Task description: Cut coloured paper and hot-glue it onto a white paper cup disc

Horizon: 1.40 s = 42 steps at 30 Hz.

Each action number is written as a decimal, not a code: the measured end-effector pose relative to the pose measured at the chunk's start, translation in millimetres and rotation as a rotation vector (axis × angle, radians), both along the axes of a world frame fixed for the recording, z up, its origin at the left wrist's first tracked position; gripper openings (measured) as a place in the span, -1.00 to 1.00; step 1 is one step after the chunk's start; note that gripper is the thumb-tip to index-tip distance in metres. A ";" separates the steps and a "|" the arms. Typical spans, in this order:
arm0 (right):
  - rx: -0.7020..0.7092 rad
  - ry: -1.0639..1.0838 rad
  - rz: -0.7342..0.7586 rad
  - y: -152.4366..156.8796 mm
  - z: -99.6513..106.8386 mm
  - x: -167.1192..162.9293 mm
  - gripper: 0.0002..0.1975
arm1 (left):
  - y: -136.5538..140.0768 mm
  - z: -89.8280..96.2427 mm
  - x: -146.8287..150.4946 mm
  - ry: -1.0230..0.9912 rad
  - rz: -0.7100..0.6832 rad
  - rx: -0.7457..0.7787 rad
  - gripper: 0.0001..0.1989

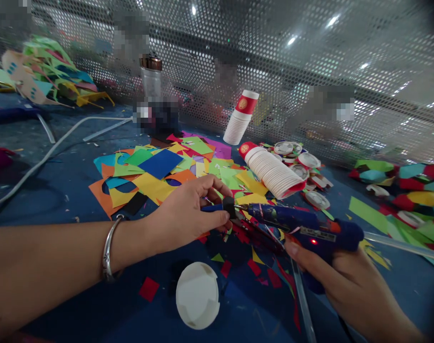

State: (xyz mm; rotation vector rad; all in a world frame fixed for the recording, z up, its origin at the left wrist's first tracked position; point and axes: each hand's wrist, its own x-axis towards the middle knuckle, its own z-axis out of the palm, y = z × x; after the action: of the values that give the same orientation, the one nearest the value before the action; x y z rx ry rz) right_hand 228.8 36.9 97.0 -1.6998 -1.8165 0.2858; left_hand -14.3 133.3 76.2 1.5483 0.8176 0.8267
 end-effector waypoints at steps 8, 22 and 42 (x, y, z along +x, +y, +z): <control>-0.055 -0.034 0.052 5.0 -3.0 11.4 -0.79 | -2.6 -2.9 -1.0 -0.041 -0.039 0.010 -0.73; -0.068 -0.067 0.155 6.0 2.4 8.8 -0.78 | -2.6 -2.3 -1.3 -0.019 -0.038 0.016 -0.71; -0.047 -0.162 0.138 5.0 -5.7 14.5 -0.73 | -5.0 0.1 -0.1 0.009 -0.026 0.053 -0.73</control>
State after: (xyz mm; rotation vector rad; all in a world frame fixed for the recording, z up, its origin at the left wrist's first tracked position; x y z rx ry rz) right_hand 243.3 42.0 91.2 -1.6744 -2.0650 0.2563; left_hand -14.3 128.3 76.3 1.6074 0.7856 0.8284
